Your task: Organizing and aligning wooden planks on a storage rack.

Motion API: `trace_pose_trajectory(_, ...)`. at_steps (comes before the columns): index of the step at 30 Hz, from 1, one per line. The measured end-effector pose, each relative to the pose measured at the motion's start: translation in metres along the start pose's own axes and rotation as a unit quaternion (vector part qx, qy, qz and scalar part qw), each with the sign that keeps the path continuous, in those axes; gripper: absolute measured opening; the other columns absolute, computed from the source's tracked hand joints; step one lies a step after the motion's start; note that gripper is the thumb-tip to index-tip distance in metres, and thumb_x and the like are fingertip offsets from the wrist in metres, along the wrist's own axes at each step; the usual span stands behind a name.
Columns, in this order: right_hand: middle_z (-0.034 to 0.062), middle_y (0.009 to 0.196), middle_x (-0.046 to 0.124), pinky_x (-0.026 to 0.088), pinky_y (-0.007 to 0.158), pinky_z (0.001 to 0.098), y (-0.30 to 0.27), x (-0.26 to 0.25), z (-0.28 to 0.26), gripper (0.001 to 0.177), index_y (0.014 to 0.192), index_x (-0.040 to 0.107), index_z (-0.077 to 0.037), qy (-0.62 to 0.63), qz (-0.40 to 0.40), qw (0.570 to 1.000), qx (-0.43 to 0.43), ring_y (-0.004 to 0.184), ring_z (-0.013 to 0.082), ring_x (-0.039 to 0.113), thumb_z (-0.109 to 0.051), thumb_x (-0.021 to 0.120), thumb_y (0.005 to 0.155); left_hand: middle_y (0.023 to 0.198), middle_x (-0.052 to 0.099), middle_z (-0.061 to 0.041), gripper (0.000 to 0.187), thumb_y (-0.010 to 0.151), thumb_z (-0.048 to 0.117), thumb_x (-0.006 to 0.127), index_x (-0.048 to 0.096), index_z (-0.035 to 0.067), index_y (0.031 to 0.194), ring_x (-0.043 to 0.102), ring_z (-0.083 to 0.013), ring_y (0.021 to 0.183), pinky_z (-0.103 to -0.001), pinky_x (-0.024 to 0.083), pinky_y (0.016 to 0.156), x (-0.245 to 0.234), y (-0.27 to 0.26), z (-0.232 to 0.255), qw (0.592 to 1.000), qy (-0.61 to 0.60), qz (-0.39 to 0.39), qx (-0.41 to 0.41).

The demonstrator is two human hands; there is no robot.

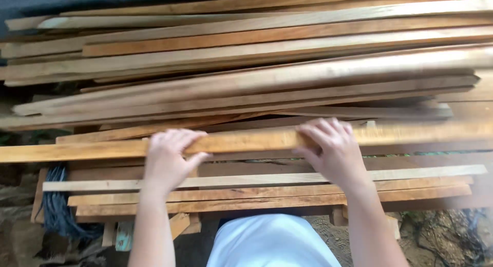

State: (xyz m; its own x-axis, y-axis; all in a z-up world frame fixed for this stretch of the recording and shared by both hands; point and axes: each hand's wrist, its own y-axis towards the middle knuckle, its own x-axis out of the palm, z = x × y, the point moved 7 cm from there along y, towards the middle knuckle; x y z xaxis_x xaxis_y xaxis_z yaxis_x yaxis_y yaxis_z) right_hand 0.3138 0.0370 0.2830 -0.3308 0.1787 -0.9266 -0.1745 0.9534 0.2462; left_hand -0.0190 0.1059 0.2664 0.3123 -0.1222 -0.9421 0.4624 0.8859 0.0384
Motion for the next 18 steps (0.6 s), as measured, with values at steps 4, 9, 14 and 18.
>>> trace_pose_trajectory(4,-0.0078,0.110,0.070,0.047,0.094,0.0368,-0.037,0.050,0.021,0.043,0.117,0.072,-0.028,0.033,-0.040,0.998,0.037,0.104,0.0185,0.065,-0.044,0.082,0.078,0.116,0.072,0.012,0.042,0.081,0.045,0.077,0.070,0.037,0.122,0.065,-0.0170,0.115,-0.042,0.042,0.104,0.050,-0.016,-0.001,0.995,-0.046,-0.079,-0.037)
trace_pose_trajectory(9,-0.0033,0.107,0.073,0.050,0.096,0.0400,-0.049,0.110,0.047,0.044,0.114,0.074,-0.022,0.082,-0.072,0.992,0.061,0.102,0.0244,0.067,-0.036,0.085,0.074,0.123,0.069,0.016,0.047,0.082,0.045,0.079,0.067,0.039,0.126,0.061,-0.0119,0.123,-0.039,0.035,0.113,0.120,-0.017,-0.018,0.981,-0.051,-0.152,-0.106)
trace_pose_trajectory(14,-0.0110,0.111,0.069,0.048,0.099,0.0349,-0.062,0.170,0.056,0.049,0.117,0.071,-0.028,0.058,-0.083,0.992,0.075,0.108,0.0162,0.064,-0.044,0.084,0.072,0.131,0.067,0.014,0.049,0.083,0.042,0.079,0.065,0.037,0.131,0.057,-0.0122,0.130,-0.043,0.027,0.121,0.195,-0.027,-0.051,0.981,-0.038,-0.151,-0.116)
trace_pose_trajectory(18,-0.0121,0.114,0.068,0.047,0.099,0.0351,-0.073,0.222,0.067,0.052,0.118,0.069,-0.030,0.038,-0.096,0.992,0.074,0.110,0.0149,0.063,-0.044,0.085,0.071,0.134,0.065,0.015,0.054,0.084,0.040,0.080,0.063,0.038,0.135,0.055,-0.0114,0.131,-0.045,0.028,0.123,0.269,-0.034,-0.084,0.983,-0.014,-0.138,-0.121)
